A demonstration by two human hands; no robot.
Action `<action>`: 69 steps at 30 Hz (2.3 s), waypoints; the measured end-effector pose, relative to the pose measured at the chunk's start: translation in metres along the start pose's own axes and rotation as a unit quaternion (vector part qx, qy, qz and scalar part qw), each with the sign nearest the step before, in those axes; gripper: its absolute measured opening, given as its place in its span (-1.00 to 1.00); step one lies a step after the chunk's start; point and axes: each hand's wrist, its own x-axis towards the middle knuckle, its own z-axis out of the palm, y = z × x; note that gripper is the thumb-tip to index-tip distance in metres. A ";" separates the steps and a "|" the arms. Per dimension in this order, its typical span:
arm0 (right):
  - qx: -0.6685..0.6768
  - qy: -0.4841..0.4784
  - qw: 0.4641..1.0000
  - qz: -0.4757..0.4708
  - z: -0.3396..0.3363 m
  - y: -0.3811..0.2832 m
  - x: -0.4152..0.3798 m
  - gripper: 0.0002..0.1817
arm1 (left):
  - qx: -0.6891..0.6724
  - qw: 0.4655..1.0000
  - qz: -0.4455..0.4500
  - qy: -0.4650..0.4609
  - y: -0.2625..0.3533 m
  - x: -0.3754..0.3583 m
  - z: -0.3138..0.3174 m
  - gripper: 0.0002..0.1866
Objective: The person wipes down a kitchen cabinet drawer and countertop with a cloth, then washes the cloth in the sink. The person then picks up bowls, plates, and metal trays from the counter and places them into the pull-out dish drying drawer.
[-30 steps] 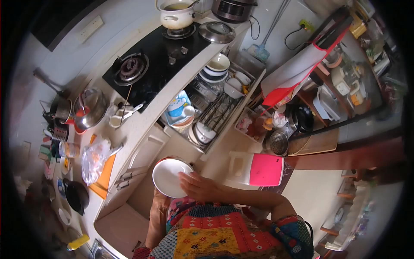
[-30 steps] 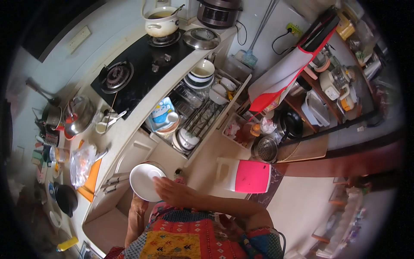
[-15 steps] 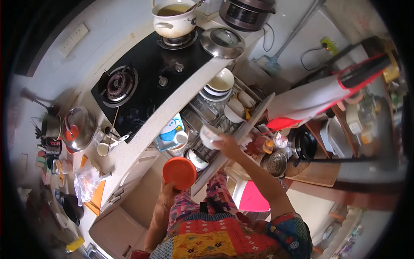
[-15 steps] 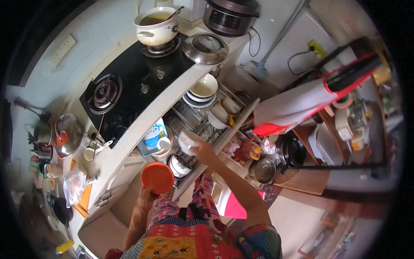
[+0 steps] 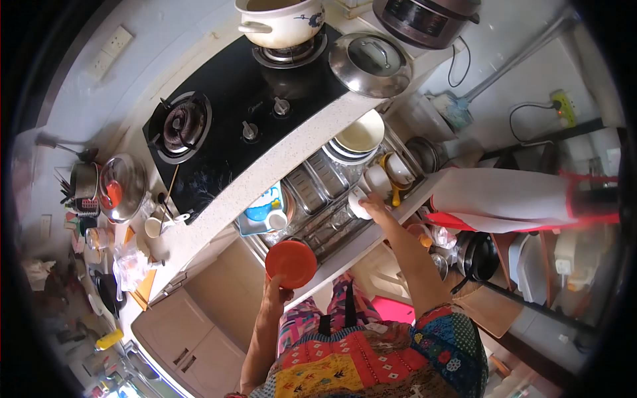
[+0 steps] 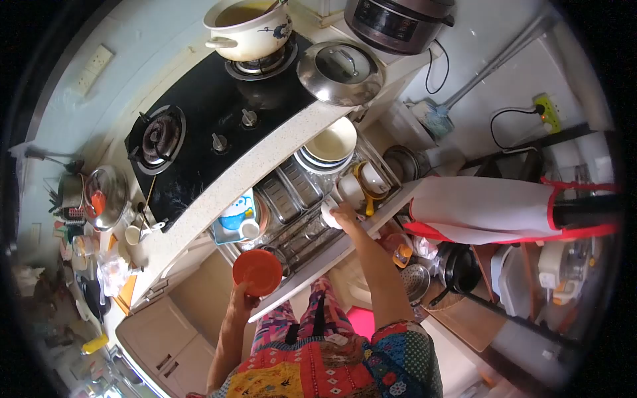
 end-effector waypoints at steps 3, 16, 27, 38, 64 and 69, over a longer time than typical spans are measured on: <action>0.063 -0.057 0.996 -0.017 0.000 0.007 -0.001 -0.65 | 0.027 0.999 -0.026 0.014 -0.006 0.017 0.011 -0.57; -0.082 -0.148 0.882 -0.439 0.001 -0.076 -0.137 -0.62 | 0.052 0.990 -0.129 -0.022 0.015 0.063 0.084 -0.22; 0.262 -0.189 0.946 0.028 0.052 0.015 -0.010 -0.66 | -0.016 0.993 0.018 0.116 -0.021 0.002 -0.030 -0.38; -0.047 0.173 0.956 -0.233 0.090 0.011 -0.026 -0.72 | -0.175 0.946 0.077 0.263 -0.111 -0.138 -0.236 -0.49; 0.092 -0.583 0.735 -0.334 0.635 -0.624 -0.649 -0.59 | -0.537 0.614 0.189 0.547 -0.251 -0.390 -0.591 -0.70; 0.100 -0.545 0.813 -0.179 0.797 -0.716 -0.628 -0.37 | -0.565 0.538 0.164 0.604 -0.247 -0.397 -0.645 -0.69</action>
